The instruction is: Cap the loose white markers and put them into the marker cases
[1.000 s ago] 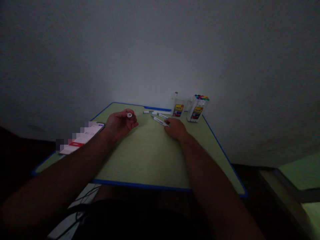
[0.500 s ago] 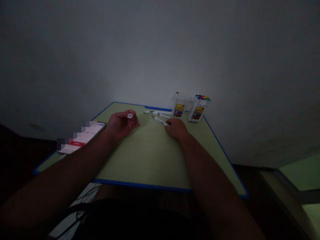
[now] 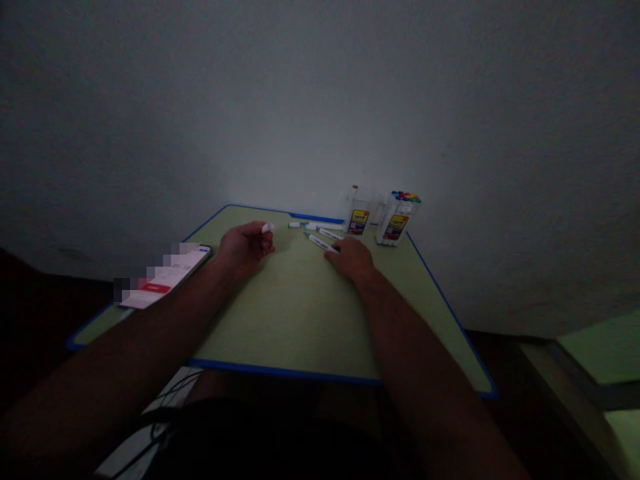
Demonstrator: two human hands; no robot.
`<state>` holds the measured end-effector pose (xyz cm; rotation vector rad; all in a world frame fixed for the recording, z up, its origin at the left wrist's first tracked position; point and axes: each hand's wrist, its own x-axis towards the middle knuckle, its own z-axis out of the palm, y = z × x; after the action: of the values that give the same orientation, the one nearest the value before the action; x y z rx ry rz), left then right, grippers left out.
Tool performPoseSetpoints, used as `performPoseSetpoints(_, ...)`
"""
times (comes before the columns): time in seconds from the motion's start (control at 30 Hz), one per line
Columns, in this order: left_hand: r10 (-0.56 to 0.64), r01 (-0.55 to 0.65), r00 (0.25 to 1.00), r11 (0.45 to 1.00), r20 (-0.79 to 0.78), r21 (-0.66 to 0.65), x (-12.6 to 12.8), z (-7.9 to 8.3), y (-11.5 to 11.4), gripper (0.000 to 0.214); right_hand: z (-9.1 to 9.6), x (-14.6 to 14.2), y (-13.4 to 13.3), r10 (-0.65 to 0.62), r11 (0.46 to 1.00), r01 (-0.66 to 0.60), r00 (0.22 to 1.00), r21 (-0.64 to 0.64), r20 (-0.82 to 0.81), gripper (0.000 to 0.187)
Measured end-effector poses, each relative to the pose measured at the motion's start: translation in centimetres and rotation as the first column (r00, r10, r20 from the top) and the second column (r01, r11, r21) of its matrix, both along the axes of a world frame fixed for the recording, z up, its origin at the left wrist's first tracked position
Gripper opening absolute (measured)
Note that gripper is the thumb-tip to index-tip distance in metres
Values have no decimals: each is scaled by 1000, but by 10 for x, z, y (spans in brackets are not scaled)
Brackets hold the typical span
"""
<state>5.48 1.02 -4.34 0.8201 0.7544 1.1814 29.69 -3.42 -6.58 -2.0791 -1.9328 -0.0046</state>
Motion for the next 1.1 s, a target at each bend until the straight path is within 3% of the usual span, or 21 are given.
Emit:
performPoseSetpoints(0.67, 108, -108, 989, 994, -103, 9, 3, -7, 3, 8, 0, -1, 1, -27, 1000, 28, 998, 14, -50, 24)
performPoseSetpoints(0.93, 135, -136, 986, 991, -98, -6, 1, -7, 5, 7, 9, -7, 2, 33, 982, 32, 941, 184, -336, 15)
performPoseSetpoints(1.03, 136, -136, 986, 991, -100, 3, 1, -7, 5, 7, 11, -9, 2, 104, 966, 17, 887, 256, -449, 14)
performPoseSetpoints(1.1, 137, -137, 986, 991, -100, 5, 1, -7, 4, 6, 11, -11, 2, 142, 967, 10, 809, 255, -570, 16)
